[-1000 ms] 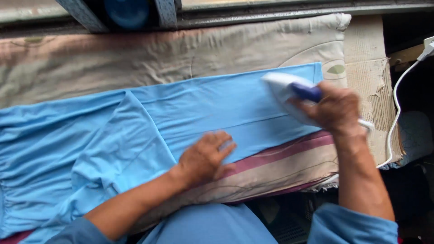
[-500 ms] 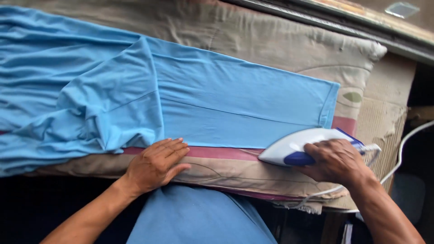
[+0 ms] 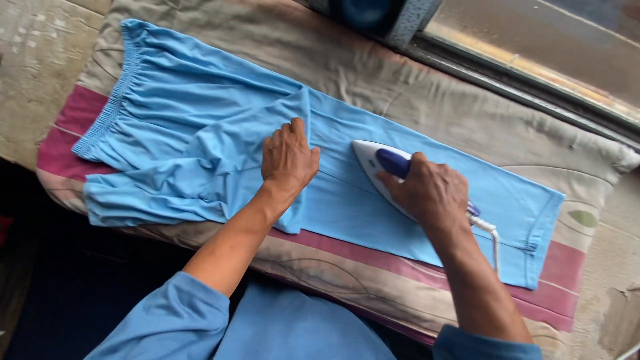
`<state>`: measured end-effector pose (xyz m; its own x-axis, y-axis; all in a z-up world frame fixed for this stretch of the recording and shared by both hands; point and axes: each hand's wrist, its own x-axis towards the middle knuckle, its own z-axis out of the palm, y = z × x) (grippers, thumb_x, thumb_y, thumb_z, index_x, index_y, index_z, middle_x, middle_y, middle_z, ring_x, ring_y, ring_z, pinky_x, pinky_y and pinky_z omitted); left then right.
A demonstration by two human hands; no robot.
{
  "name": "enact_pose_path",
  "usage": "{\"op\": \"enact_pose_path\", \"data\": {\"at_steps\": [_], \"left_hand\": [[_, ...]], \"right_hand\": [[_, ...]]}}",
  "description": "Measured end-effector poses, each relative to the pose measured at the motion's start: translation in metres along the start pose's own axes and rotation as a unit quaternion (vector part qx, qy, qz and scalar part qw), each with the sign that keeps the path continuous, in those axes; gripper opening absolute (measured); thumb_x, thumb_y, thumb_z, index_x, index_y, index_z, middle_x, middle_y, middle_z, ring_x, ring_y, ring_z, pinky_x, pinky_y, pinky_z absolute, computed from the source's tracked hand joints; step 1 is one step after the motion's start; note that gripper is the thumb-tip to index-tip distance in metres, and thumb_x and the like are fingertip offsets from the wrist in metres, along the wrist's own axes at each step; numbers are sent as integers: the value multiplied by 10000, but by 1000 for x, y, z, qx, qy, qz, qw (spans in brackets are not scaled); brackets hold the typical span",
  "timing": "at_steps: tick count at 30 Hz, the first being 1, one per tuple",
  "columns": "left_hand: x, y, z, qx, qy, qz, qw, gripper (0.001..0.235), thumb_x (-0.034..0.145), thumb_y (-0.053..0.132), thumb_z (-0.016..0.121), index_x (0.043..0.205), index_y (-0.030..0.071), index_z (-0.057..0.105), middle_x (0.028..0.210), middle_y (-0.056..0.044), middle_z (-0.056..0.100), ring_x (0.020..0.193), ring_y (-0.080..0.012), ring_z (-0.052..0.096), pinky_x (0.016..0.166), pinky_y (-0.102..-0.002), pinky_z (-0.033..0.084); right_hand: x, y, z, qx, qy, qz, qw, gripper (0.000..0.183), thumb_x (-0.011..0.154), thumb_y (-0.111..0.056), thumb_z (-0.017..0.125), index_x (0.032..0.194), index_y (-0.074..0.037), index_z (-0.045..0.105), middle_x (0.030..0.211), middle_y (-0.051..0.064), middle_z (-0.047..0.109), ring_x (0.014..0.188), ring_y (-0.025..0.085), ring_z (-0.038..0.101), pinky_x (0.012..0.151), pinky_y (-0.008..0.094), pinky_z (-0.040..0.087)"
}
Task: The person irons a light blue garment on a padded surface using a handheld electric iron. They smooth the fabric, iron different sections, fold the garment, and iron the folded stack before placing it aside.
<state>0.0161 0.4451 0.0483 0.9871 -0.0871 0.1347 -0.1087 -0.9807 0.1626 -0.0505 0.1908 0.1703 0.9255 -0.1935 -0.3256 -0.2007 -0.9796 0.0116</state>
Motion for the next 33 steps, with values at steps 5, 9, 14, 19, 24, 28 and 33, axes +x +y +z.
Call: {"op": "enact_pose_path", "data": {"at_steps": [5, 9, 14, 19, 24, 28, 33], "left_hand": [[12, -51, -9, -145, -66, 54, 986, 267, 800, 54, 567, 1062, 94, 595, 919, -142, 741, 827, -429, 707, 783, -536, 534], [41, -71, -76, -173, -166, -3, 971, 479, 796, 200, 583, 1269, 153, 531, 949, -162, 768, 923, -482, 709, 842, -588, 521], [43, -141, -118, -304, -238, -57, 920, 543, 816, 239, 705, 1329, 181, 539, 879, -164, 742, 950, -477, 737, 831, -602, 537], [45, -227, -123, -437, -231, -135, 859, 478, 926, 98, 752, 1364, 49, 567, 806, -62, 639, 718, -157, 595, 682, -310, 498], [33, -262, -134, -422, -209, -170, 866, 427, 959, 132, 775, 1337, 57, 591, 837, -19, 585, 733, -104, 536, 711, -258, 463], [37, -245, -143, -270, -231, -148, 923, 558, 887, 239, 787, 1399, 129, 594, 942, -9, 655, 821, -190, 620, 782, -384, 485], [86, -182, -130, -234, 36, 158, 959, 328, 987, 57, 706, 1314, 28, 713, 1130, -142, 679, 959, -270, 675, 858, -438, 540]], "right_hand": [[27, 34, -9, -17, -50, 185, 981, 920, 950, -974, 452, 1219, -142, 738, 1123, 233, 812, 1062, 473, 770, 898, 535, 565], [16, 39, -7, 75, 11, 255, 964, 827, 889, -867, 670, 1204, -116, 815, 1033, 264, 813, 1043, 523, 740, 872, 577, 534], [-25, -68, -6, 70, -41, 206, 975, 776, 819, -871, 680, 1102, -156, 782, 942, 213, 823, 982, 447, 802, 873, 534, 629], [-25, 20, 42, -12, -28, 288, 957, 871, 878, -992, 551, 1081, -170, 760, 907, 210, 830, 932, 452, 814, 853, 502, 625], [-14, 161, 82, -131, -9, 333, 934, 1128, 1005, -1130, 406, 1196, -105, 837, 1016, 233, 879, 958, 457, 851, 851, 487, 583], [-15, 198, 78, -49, 45, 369, 927, 1101, 984, -1074, 629, 1166, -12, 853, 1027, 287, 843, 996, 517, 794, 837, 553, 587], [-30, 65, 25, -3, -49, 340, 939, 1063, 818, -1068, 535, 1250, -130, 787, 1090, 243, 846, 1009, 493, 806, 789, 517, 598]]}}
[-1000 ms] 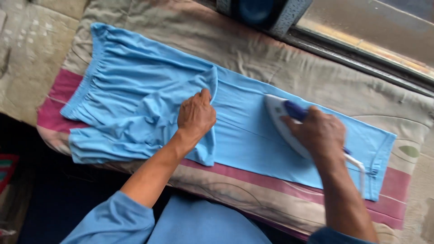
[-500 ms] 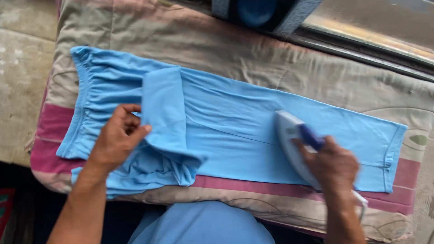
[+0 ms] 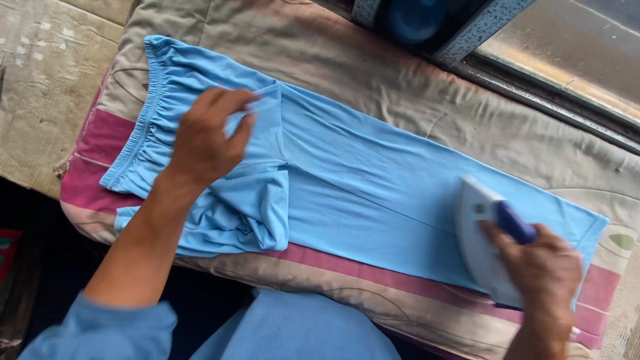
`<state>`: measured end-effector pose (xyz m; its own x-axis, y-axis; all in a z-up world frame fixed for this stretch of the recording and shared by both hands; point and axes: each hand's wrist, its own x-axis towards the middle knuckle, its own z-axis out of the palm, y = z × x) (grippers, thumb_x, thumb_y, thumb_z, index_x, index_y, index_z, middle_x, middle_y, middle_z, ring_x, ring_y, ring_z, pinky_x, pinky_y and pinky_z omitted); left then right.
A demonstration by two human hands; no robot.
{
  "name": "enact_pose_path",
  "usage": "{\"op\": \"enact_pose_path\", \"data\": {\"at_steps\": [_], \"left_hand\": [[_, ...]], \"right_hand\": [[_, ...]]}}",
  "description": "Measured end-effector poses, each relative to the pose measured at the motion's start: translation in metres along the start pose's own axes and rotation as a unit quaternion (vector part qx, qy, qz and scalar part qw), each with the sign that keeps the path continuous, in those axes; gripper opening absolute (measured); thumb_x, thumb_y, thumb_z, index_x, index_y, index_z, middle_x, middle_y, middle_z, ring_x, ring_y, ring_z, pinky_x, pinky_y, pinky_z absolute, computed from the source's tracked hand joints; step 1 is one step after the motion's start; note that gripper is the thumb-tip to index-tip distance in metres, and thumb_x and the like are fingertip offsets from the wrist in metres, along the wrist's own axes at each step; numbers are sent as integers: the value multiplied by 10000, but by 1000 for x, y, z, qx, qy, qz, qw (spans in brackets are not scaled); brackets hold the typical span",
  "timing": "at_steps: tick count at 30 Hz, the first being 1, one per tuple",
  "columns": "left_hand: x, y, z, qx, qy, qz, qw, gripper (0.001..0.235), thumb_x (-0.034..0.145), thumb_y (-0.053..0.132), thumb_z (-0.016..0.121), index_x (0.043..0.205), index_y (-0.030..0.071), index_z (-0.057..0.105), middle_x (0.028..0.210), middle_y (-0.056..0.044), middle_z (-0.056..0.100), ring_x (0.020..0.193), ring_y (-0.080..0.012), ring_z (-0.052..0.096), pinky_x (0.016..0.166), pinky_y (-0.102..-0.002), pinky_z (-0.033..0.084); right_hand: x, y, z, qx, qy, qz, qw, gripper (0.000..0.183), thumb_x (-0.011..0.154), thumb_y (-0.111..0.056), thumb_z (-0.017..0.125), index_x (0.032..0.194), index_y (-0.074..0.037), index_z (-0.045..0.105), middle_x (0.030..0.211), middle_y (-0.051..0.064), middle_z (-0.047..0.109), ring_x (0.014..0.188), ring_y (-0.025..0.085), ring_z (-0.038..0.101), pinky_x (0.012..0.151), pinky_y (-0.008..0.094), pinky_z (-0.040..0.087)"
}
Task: The person irons a light blue garment on a padded surface using a handheld electric iron. They smooth the fabric, iron different sections, fold the garment, and iron the folded stack before placing it aside.
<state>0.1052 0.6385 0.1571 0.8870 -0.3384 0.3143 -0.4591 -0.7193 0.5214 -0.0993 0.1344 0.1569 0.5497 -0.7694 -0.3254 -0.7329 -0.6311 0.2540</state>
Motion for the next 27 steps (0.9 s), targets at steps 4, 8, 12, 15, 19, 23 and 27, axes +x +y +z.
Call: {"op": "enact_pose_path", "data": {"at_steps": [4, 8, 12, 15, 19, 23, 27], "left_hand": [[66, -30, 61, 99, -58, 186, 976, 285, 987, 241, 788, 1235, 119, 721, 1123, -118, 696, 992, -372, 666, 813, -510, 544], [90, -73, 89, 195, -201, 226, 933, 349, 962, 479, 765, 1152, 189, 720, 1146, -59, 671, 1054, -325, 674, 969, -471, 483], [81, -78, 82, 169, -140, 282, 934, 213, 1007, 360, 779, 997, 161, 705, 987, -54, 654, 927, -317, 694, 855, -452, 560], [84, -72, 80, 164, -103, 329, 924, 217, 997, 281, 846, 965, 129, 695, 958, -56, 649, 919, -285, 696, 750, -409, 583], [94, -62, 85, 159, -187, 220, 944, 276, 1135, 453, 622, 1048, 192, 613, 938, -71, 620, 776, -377, 700, 603, -523, 551], [118, -52, 102, 133, -275, 192, 933, 304, 1039, 481, 682, 1103, 194, 759, 1088, -39, 704, 1020, -358, 723, 725, -557, 571], [123, -64, 133, 118, -245, 241, 932, 197, 1033, 379, 726, 1012, 190, 778, 1058, -17, 683, 995, -275, 684, 837, -449, 557]], "right_hand": [[-70, -63, -11, -18, -42, -119, 992, 861, 820, -961, 531, 1077, -163, 727, 928, 198, 834, 1010, 450, 777, 872, 482, 577], [-39, -42, 1, -40, -26, -72, 996, 913, 848, -1012, 422, 1135, -201, 729, 1022, 220, 844, 1069, 464, 786, 902, 499, 586], [22, 13, 19, 1, 30, 5, 1000, 1025, 873, -1053, 474, 1153, -114, 775, 1073, 251, 842, 1090, 526, 761, 936, 541, 560], [10, 3, 3, 62, 20, 26, 998, 890, 829, -986, 619, 1054, -147, 809, 991, 189, 833, 979, 446, 773, 840, 486, 543], [-45, -64, -18, 67, -33, -58, 996, 774, 773, -905, 676, 1047, -188, 778, 896, 195, 822, 959, 435, 794, 823, 501, 597], [-63, -95, -11, 0, -26, -142, 990, 811, 843, -930, 569, 1102, -174, 708, 845, 159, 815, 899, 449, 778, 801, 487, 582], [-53, -108, -11, -13, -12, -170, 985, 785, 852, -927, 573, 1045, -176, 693, 849, 140, 812, 878, 429, 782, 763, 478, 573]]}}
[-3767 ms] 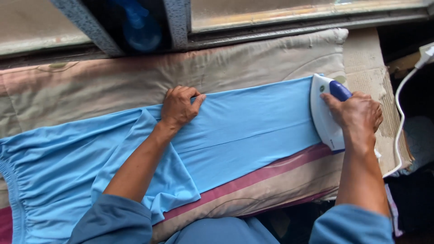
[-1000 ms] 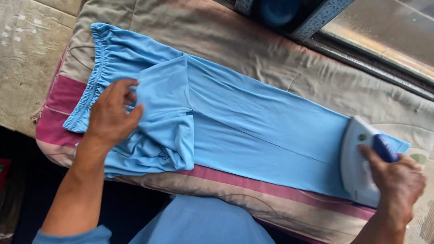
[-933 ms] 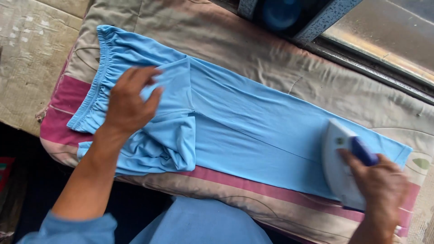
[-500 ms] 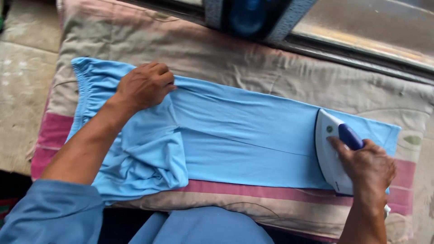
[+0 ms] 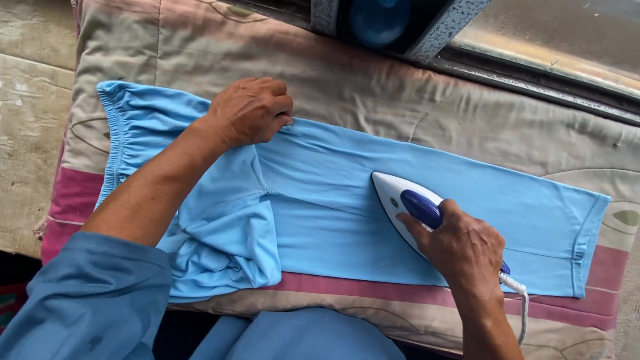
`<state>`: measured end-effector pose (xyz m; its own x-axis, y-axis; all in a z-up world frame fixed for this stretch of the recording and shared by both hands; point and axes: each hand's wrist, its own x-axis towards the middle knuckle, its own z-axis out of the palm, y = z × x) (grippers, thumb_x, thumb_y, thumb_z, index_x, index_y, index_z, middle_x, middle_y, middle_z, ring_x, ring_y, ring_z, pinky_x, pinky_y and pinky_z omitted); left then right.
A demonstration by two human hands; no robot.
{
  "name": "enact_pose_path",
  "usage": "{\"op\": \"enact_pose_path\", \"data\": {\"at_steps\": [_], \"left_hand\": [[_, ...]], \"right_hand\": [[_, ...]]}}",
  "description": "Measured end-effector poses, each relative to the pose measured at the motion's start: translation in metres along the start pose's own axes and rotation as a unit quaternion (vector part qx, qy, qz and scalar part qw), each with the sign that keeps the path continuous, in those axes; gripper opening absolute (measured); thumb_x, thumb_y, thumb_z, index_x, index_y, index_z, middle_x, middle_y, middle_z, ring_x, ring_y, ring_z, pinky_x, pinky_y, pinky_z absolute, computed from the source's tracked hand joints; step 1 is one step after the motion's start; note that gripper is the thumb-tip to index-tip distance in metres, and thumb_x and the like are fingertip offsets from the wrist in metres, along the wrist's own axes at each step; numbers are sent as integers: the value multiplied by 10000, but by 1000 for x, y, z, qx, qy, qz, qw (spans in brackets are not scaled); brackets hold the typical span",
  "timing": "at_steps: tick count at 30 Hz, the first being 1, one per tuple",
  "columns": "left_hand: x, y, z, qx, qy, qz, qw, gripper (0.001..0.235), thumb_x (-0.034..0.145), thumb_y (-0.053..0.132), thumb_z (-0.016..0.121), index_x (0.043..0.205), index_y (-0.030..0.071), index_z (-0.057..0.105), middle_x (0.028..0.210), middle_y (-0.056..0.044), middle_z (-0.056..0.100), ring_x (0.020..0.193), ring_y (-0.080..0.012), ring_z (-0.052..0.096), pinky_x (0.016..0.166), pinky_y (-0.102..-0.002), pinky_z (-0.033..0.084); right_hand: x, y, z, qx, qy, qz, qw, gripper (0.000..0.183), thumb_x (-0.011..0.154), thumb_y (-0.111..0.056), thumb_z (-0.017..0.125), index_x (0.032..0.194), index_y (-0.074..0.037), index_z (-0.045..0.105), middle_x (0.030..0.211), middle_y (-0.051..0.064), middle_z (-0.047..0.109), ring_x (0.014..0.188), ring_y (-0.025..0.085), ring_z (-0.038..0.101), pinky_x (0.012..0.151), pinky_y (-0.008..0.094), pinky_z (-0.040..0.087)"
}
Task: The person irons a light blue garment on a padded surface using a handheld electric iron. They smooth the fabric, iron different sections, fold the garment, and iron the folded stack before placing it aside.
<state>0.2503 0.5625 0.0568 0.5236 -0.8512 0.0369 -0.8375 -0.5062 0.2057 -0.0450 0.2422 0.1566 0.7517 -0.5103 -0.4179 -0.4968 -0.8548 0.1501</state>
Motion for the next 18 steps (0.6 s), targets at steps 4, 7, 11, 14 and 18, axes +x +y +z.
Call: {"op": "enact_pose_path", "data": {"at_steps": [4, 7, 11, 14, 18], "left_hand": [[8, 11, -15, -8, -13, -40, 999, 198, 1099, 306, 623, 1071, 120, 684, 1094, -63, 631, 901, -321, 669, 705, -494, 563], [10, 20, -33, -48, -40, -112, 992, 166, 1134, 269, 577, 1113, 109, 612, 1120, -74, 579, 853, -346, 668, 638, -540, 561], [8, 19, -20, -60, -49, -105, 991, 183, 1173, 236, 527, 1060, 93, 525, 1022, -105, 595, 711, -398, 643, 603, -556, 505], [2, 22, -25, -99, -56, -141, 983, 166, 1177, 214, 435, 1041, 121, 455, 970, -86, 624, 719, -400, 592, 652, -552, 442], [-15, 11, -1, -94, -2, -127, 987, 154, 1191, 223, 474, 1070, 128, 468, 896, -77, 652, 660, -380, 587, 560, -536, 445]], "right_hand": [[29, 23, -2, -20, 22, 34, 999, 830, 898, -955, 512, 1126, -180, 702, 857, 176, 811, 859, 449, 792, 745, 506, 583], [35, 24, -18, 14, 21, 61, 998, 810, 875, -942, 558, 1106, -188, 742, 872, 191, 806, 920, 470, 776, 810, 524, 574], [21, -18, -23, -4, -39, -39, 998, 799, 830, -955, 544, 1132, -234, 707, 811, 128, 804, 776, 369, 790, 673, 449, 580], [19, -50, -26, 23, -29, -91, 995, 706, 889, -844, 631, 1084, -169, 698, 945, 171, 809, 891, 481, 770, 743, 559, 567], [64, -27, -31, -34, 10, -33, 999, 880, 908, -992, 459, 1141, -180, 707, 895, 200, 798, 834, 451, 781, 718, 529, 574]]}}
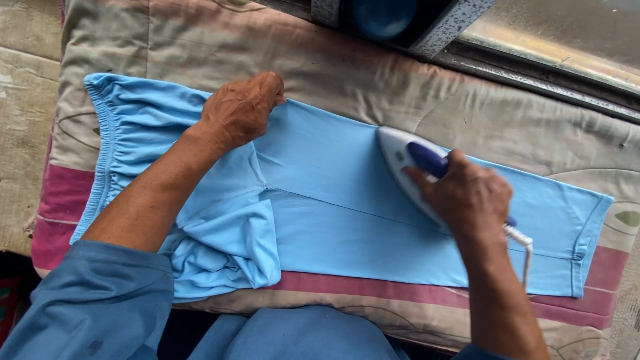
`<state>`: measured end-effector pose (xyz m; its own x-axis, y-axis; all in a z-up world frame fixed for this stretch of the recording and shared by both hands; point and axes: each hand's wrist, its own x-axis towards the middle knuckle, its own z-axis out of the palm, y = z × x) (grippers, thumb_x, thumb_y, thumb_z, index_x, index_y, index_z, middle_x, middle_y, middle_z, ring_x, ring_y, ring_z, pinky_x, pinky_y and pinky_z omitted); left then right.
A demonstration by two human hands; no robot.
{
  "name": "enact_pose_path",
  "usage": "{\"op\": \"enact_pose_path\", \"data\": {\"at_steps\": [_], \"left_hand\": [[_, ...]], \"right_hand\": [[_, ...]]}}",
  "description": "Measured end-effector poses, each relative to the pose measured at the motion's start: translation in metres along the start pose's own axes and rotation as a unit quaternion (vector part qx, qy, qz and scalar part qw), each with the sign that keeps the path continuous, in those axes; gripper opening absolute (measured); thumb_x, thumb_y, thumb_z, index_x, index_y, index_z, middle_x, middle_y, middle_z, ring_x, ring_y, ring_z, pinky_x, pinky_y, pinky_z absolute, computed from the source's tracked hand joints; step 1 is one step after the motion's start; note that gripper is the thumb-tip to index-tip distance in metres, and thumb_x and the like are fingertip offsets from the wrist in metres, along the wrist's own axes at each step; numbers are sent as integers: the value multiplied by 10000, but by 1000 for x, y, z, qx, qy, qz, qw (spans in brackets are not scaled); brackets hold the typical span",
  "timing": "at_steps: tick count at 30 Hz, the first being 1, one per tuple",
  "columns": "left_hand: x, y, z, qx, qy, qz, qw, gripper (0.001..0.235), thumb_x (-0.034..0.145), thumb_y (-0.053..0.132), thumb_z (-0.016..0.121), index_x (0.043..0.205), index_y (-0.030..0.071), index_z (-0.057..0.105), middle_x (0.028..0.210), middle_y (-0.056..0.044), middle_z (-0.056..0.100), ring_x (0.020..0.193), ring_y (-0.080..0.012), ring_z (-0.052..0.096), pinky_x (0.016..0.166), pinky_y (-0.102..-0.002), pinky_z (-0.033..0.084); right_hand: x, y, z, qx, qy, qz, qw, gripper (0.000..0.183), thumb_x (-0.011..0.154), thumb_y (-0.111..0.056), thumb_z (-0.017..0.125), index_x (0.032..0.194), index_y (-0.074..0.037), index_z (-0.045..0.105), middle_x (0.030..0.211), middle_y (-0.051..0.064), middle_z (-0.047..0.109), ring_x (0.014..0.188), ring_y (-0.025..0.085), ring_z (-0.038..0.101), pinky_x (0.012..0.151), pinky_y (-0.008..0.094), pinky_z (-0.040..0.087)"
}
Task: The person irons a light blue garment on a padded surface using a handheld electric iron. They smooth the fabric, iron different sections, fold the garment, and iron the folded stack before placing it aside.
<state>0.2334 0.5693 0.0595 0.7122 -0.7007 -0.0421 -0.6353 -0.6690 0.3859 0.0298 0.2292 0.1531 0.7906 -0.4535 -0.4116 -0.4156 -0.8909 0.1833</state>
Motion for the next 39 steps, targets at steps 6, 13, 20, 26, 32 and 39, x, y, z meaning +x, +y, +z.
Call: {"op": "enact_pose_path", "data": {"at_steps": [6, 13, 20, 26, 32, 39], "left_hand": [[1, -5, -6, 7, 61, 81, 995, 187, 1151, 312, 614, 1101, 138, 566, 975, -42, 699, 738, -334, 649, 595, -497, 507], [12, -28, -40, 62, -50, 18, 997, 355, 1047, 574, 665, 1039, 219, 652, 1033, -31, 677, 932, -394, 719, 735, -551, 564], [-4, -62, -10, 151, 136, 132, 970, 319, 1116, 452, 678, 986, 169, 610, 968, -21, 638, 830, -261, 673, 752, -408, 481], [1, -67, -1, 104, 102, 102, 984, 285, 1085, 457, 715, 1016, 187, 653, 1003, -29, 684, 938, -285, 705, 828, -444, 480], [6, -62, -10, 93, 38, 51, 994, 350, 1073, 508, 691, 1067, 159, 713, 1071, -140, 740, 1027, -399, 726, 852, -543, 535], [9, -45, -23, 97, -4, 5, 995, 351, 1087, 489, 681, 1107, 148, 763, 1099, -158, 740, 1071, -412, 714, 905, -547, 536]], "right_hand": [[7, -7, -31, 57, 5, -7, 998, 745, 855, -868, 694, 1054, -157, 789, 767, 179, 771, 741, 382, 756, 652, 483, 574], [18, -59, -31, -2, -7, -52, 999, 813, 860, -925, 561, 1142, -184, 735, 1005, 194, 810, 970, 439, 785, 820, 521, 586], [-29, -101, -56, 0, -69, -61, 996, 796, 918, -902, 530, 1208, -180, 696, 917, 161, 799, 849, 363, 778, 767, 466, 580], [-15, -80, -22, 14, -23, -16, 1000, 843, 895, -942, 526, 1185, -171, 706, 1021, 235, 802, 981, 482, 757, 838, 553, 542], [21, 55, 26, -23, 84, 78, 993, 892, 876, -1008, 548, 1104, -176, 776, 977, 198, 818, 1014, 493, 766, 916, 513, 558], [56, 242, 74, -41, 138, 123, 982, 952, 1012, -1010, 517, 1146, -105, 782, 855, 132, 802, 751, 352, 796, 703, 471, 613]]}}
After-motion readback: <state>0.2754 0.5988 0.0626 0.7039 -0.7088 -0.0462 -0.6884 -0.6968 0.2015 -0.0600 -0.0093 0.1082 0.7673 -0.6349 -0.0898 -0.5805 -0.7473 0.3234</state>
